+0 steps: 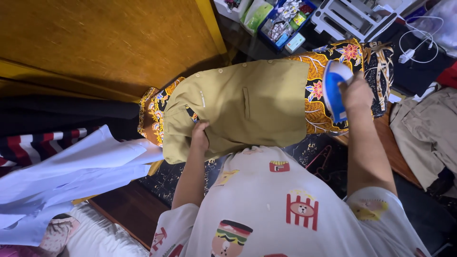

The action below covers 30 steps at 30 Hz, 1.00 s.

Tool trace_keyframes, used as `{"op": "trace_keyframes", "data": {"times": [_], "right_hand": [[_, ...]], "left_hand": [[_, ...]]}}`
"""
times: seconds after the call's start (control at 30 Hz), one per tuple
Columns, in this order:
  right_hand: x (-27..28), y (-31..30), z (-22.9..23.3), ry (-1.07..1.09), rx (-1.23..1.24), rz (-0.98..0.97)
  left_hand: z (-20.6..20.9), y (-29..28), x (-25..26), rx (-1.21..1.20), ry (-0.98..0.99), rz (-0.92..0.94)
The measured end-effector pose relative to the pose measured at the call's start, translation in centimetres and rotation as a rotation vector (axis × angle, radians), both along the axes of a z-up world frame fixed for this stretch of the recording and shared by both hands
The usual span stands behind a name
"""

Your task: The recorder is ironing a khaki shirt on an ironing board.

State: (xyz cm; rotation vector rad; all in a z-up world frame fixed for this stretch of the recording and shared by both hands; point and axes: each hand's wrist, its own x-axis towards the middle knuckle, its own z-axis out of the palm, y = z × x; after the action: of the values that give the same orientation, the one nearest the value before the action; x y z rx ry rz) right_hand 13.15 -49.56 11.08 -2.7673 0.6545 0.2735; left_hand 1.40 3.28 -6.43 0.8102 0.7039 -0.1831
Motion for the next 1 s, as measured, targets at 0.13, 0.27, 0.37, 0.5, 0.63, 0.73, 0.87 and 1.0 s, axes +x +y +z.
{"op": "trace_keyframes", "data": {"times": [0.13, 0.27, 0.37, 0.5, 0.63, 0.73, 0.87, 1.0], "right_hand": [[-0.8, 0.9, -2.8, -0.193, -0.231, 0.080], [-5.0, 5.8, -7.9, -0.577, -0.291, 0.434], [-7.3, 9.2, -10.5, -0.436, -0.074, 0.299], [-7.9, 9.0, -17.0, -0.271, 0.141, 0.019], [-7.4, 11.5, -14.5, -0.172, 0.252, -0.024], [-7.0, 13.2, -15.2, -0.123, 0.275, 0.115], [-6.7, 15.5, -16.7, -0.256, 0.192, 0.241], [-6.5, 16.1, -18.1, -0.321, 0.314, 0.054]], "left_hand": [[-2.4, 0.7, -0.3, 0.018, -0.007, -0.001], [-1.6, 0.8, 0.1, 0.004, -0.055, 0.001], [-1.5, 1.6, -0.2, 0.061, -0.017, 0.013], [-6.2, 4.5, 0.0, 0.467, 0.045, 0.021], [-3.7, 6.7, 0.0, 0.602, -0.223, 0.070], [2.5, 7.8, 0.4, 1.372, -0.133, -0.040], [4.1, 9.4, 1.8, 1.671, 0.374, -0.332], [-0.6, 11.6, 2.2, 1.543, 0.584, -0.610]]}}
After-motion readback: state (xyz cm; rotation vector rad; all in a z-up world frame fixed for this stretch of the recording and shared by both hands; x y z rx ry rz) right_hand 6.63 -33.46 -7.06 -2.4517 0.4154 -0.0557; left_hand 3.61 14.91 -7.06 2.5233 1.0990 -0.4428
